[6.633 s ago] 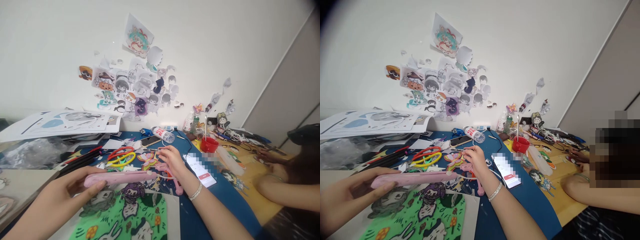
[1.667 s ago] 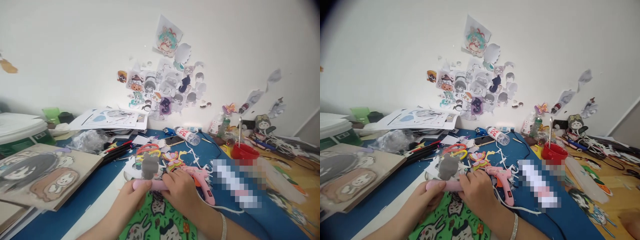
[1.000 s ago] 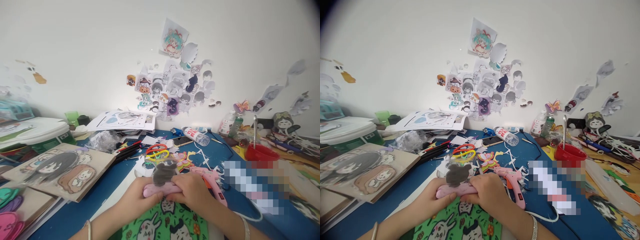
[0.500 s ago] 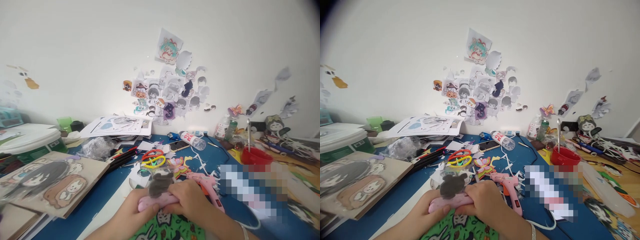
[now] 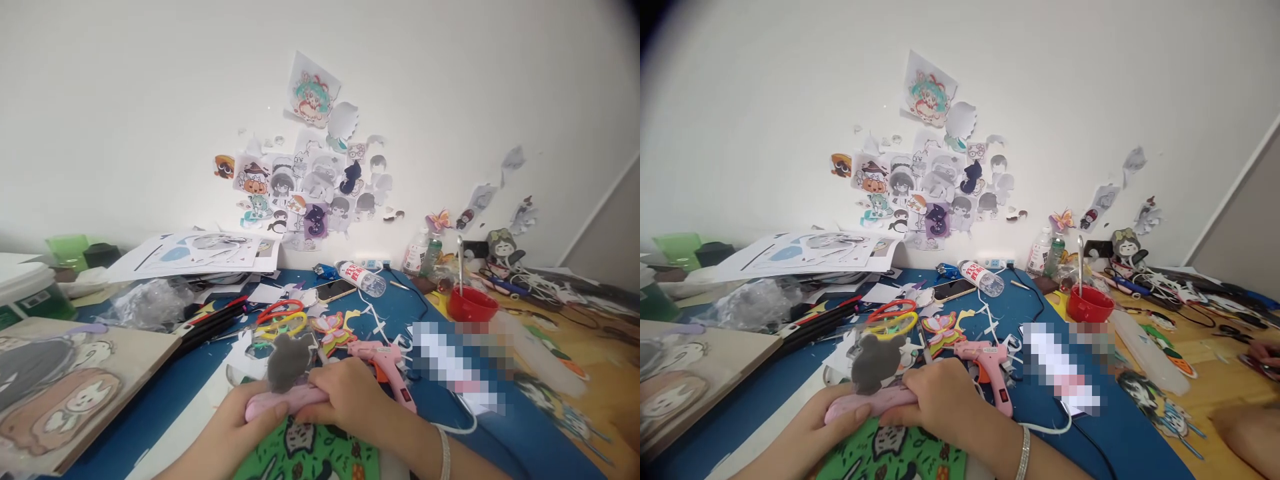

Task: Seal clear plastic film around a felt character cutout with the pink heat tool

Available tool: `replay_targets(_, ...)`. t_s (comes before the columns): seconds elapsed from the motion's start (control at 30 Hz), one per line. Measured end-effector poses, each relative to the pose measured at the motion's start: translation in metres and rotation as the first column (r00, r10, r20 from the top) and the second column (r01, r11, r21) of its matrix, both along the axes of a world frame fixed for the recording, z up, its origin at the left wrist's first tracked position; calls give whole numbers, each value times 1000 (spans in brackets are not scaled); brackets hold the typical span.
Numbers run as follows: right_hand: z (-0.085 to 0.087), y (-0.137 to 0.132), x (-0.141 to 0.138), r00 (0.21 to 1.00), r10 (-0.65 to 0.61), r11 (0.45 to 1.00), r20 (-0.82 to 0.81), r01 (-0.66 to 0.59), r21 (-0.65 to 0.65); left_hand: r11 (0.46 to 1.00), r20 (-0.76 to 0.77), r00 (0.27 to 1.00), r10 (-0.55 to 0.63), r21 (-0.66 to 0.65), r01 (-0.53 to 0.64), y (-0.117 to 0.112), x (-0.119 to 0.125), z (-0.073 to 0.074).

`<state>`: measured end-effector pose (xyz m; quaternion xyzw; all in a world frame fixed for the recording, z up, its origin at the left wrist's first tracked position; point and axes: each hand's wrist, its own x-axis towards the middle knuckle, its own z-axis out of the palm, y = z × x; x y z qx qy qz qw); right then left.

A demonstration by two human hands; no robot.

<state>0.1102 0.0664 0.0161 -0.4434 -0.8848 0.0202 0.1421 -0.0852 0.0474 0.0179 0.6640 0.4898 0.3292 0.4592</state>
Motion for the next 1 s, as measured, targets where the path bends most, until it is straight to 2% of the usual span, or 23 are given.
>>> replay_targets(0.1,-1,1,1,1000,8,1000,20,-8,-1,999,6,999,-40,4,40,3,-1,-3)
replay_targets(0.43,7,-2,-2,999,-6,1000,35,6,-6,1000,-59,998,3,19,-2,3,1,3)
replay_targets(0.5,4,0,-3,999,-27,999,30,26,29,1000,-18,1000,3,17,-3,5,-1,1)
replay_targets(0.6,-1,1,-4,999,-19,994,37,15,107,996,8,998,-69,50,69,8,-5,-5)
replay_targets(0.7,-5,2,-4,998,28,978,62,-41,206,992,-105,989,-100,61,106,8,-9,-4)
replay_targets(0.87,-9,2,-2,986,127,917,105,-157,367,971,-287,937,-200,72,229,1,-8,14)
replay_targets(0.93,-9,2,-1,984,133,913,118,-168,373,973,-327,931,-159,106,204,-1,-8,17)
replay_targets(1.0,-8,3,-1,986,108,936,127,-144,322,981,-333,939,-87,136,139,-1,-9,16)
